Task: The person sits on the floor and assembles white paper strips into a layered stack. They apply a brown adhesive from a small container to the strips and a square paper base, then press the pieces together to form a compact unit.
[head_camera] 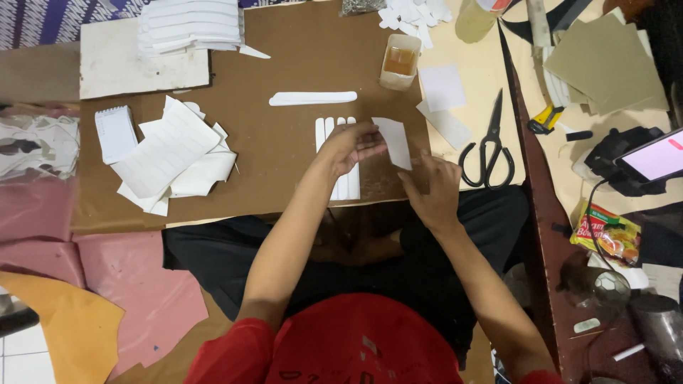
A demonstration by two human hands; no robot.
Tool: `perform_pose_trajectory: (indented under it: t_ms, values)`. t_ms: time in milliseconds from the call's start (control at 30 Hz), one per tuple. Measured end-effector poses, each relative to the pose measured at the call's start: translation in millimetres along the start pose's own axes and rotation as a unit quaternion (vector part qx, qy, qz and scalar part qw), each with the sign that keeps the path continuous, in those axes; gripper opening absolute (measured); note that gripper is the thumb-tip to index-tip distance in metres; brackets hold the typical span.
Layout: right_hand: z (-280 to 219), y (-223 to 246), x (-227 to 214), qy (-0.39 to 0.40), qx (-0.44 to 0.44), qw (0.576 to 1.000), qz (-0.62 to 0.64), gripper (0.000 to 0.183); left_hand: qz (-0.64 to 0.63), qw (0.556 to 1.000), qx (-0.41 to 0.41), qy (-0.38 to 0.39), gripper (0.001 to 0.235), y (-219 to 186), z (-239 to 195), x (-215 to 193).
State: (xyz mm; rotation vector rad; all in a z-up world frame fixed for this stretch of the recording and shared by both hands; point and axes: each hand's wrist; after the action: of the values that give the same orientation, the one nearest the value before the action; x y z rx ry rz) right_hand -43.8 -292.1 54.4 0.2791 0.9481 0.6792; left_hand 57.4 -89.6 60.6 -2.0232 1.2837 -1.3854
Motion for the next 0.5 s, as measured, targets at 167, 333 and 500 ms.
perform_pose_trajectory:
  t_ms: [167,333,500]
  values:
    - [1,-3,12,-0.015,-0.001,0.999,0.03,0.056,-0.037,0.999,0.004,-0.013,0.026,-1,-7,-9]
    - [12,13,10,-0.042,-0.025,0.998,0.045,0.055,-0.071,0.997,0.019,-0.016,0.026,-2,-18,-16]
    - [29,22,5,-0.048,-0.048,0.996,0.055,0.049,-0.078,0.991,0.104,-0.022,0.038,-5,-49,-26]
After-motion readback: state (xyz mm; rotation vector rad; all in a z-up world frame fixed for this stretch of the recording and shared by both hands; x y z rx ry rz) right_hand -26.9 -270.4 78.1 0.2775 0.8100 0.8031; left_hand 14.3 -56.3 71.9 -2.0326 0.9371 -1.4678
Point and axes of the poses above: each hand's wrist, its own z-axis towards the middle knuckle, its own x-axis out of the palm, y = z × x, and after that the axes turned 6 degrees about x, right-handed
